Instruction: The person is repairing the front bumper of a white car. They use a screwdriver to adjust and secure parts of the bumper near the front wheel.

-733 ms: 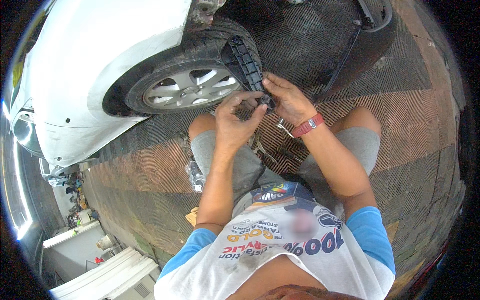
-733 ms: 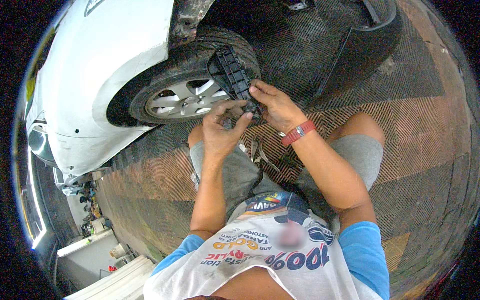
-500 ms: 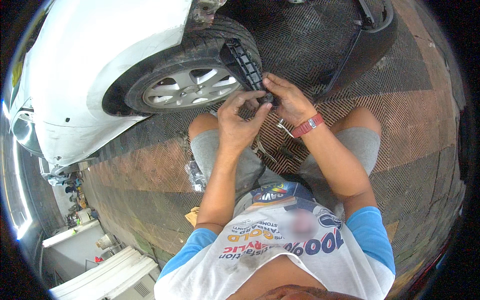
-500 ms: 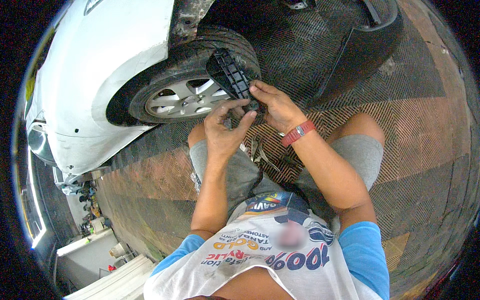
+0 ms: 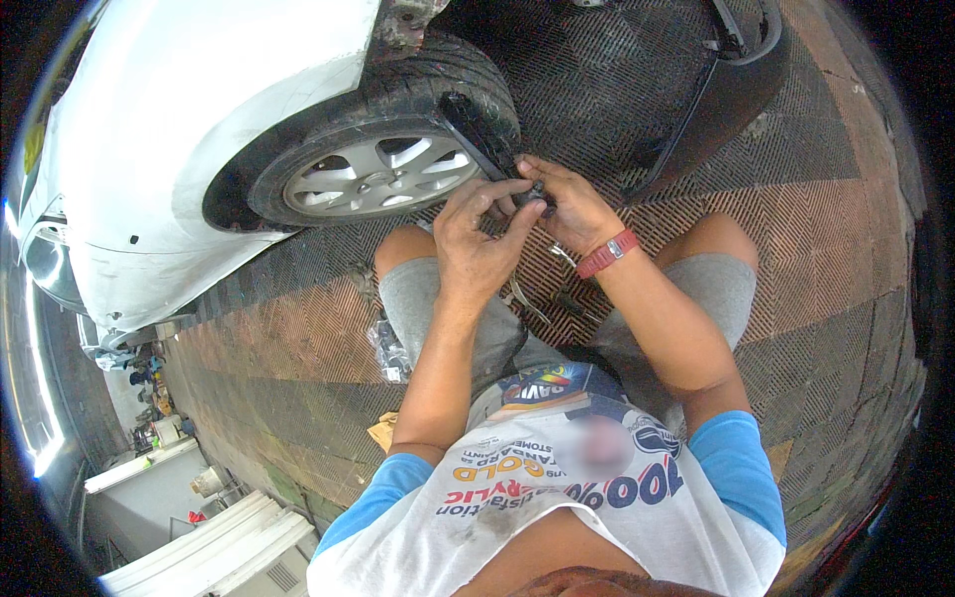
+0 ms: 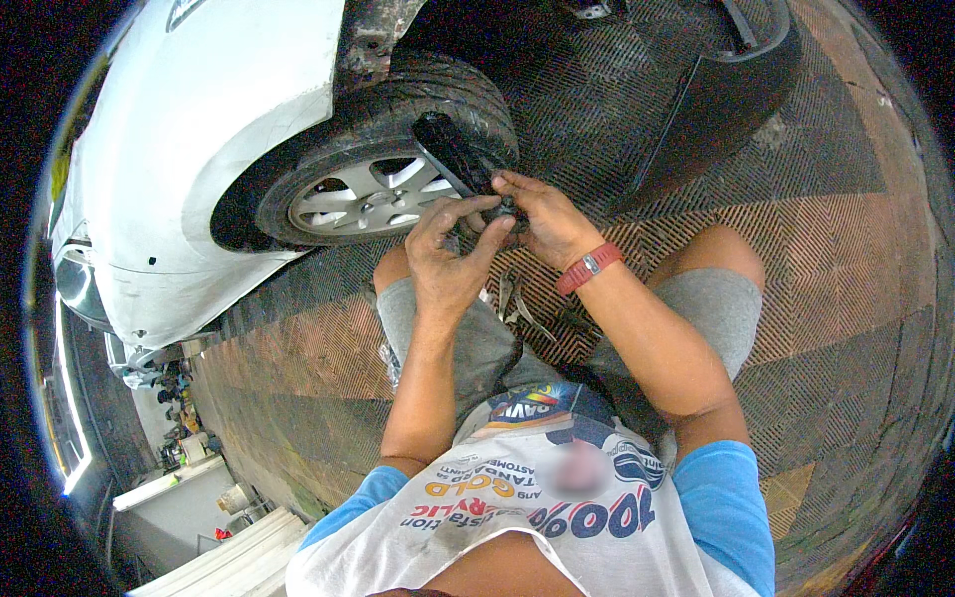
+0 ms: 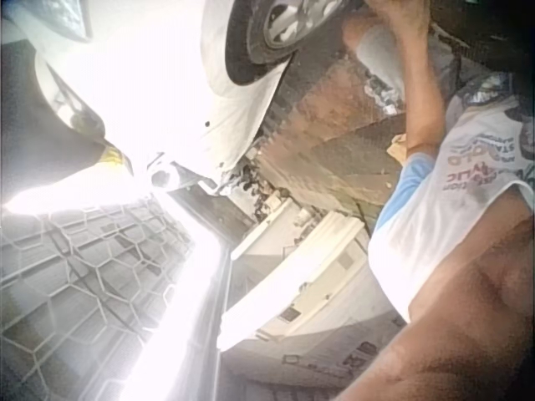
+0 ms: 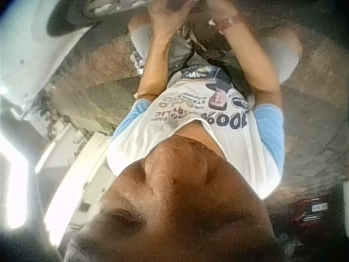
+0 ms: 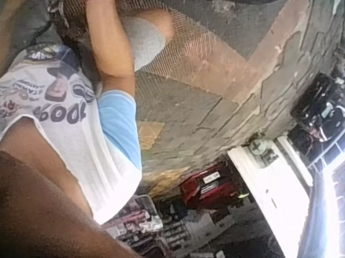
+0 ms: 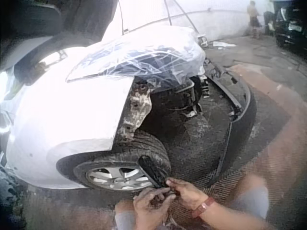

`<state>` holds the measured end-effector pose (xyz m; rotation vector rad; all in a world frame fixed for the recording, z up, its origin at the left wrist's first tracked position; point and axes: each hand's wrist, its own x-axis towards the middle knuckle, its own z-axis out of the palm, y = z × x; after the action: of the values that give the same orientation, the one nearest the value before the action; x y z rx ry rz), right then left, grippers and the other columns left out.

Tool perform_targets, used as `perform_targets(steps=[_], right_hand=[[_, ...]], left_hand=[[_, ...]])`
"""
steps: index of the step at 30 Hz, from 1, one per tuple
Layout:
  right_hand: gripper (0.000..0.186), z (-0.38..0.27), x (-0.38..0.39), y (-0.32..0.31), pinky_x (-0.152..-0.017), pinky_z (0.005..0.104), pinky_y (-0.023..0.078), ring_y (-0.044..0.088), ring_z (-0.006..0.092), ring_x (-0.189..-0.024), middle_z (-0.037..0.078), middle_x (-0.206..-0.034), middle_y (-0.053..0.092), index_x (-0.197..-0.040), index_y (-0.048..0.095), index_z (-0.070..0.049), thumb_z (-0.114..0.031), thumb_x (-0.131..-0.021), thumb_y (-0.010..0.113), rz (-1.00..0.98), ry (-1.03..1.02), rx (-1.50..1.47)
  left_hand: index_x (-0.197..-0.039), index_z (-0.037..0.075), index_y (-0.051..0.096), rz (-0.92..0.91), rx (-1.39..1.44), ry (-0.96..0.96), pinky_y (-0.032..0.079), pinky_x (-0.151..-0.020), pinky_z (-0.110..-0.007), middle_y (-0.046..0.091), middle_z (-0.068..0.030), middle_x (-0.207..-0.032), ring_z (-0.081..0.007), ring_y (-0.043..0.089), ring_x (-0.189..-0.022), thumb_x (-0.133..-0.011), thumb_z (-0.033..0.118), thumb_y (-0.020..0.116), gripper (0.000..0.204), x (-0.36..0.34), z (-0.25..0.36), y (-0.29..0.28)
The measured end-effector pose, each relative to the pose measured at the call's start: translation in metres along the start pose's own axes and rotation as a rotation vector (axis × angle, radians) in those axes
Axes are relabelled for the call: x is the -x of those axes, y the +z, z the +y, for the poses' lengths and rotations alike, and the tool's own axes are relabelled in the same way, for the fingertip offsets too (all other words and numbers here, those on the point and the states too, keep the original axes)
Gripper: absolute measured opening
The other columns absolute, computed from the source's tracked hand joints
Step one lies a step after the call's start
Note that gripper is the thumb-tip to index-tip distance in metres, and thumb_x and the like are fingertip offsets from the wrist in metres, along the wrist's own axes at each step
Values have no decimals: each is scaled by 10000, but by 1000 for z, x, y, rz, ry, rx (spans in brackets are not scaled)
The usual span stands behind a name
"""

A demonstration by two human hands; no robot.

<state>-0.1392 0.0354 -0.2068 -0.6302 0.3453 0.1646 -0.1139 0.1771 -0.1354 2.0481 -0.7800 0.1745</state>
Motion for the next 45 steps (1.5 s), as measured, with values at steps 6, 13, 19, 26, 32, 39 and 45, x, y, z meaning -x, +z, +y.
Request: perform_targets(steps=[6,13,19,26,32,39,45], right_hand=[[525,0,-1,0,-829,415,544,586,195,-1080,52,-1208,602,-1435,494,-48,-310,-1004,641,9,-11,11],[402,-3,1,6,-793,406,570,619,196,-1028,59,-1162,613,-1289,558,-26,-297,-1003,640,-3,-63,-5],[303,-4,-6,0,-749,320,574,640,153,-945,39,-1076,623,-1198,581,-45,-282,-1015,626,-103,-85,-6],[264,-11,1,15,-720,304,562,642,133,-867,19,-1018,647,-1158,589,-57,-280,-1020,621,-24,-130,18],[287,-11,-2,8,-685,310,559,644,150,-826,19,-997,648,-1150,589,-76,-316,-1005,649,-19,-136,28],[356,-13,0,12,-688,348,589,661,170,-822,35,-964,634,-1160,566,-57,-353,-990,670,-9,-128,52],[332,-9,-8,2,-679,357,597,681,180,-839,44,-1007,643,-1165,547,-66,-340,-1006,647,-27,-170,114]], left_hand=[[-981,48,760,-2,2,-14,478,-670,-294,629,-37,-744,-152,582,-678,-734,53,853,264,1,-4,1],[-1012,33,733,38,58,-59,492,-704,-283,648,-31,-795,-134,591,-715,-732,38,856,305,4,-10,1],[-1088,35,694,-9,59,-57,529,-793,-300,690,-61,-970,-155,635,-858,-686,111,918,467,6,-15,-4],[-1090,36,679,51,-40,-57,527,-891,-381,693,-110,-1057,-264,664,-984,-668,169,931,510,5,-10,-4],[-1094,32,679,121,-23,24,521,-932,-395,687,-136,-1108,-302,659,-1053,-679,169,916,497,0,-17,-6],[-1105,23,680,139,7,28,560,-892,-370,683,-143,-1178,-272,684,-1040,-687,167,911,499,-1,-26,-7],[-1158,10,667,108,139,-134,582,-858,-343,693,-130,-1174,-225,696,-1009,-701,138,907,532,3,-25,-3]])
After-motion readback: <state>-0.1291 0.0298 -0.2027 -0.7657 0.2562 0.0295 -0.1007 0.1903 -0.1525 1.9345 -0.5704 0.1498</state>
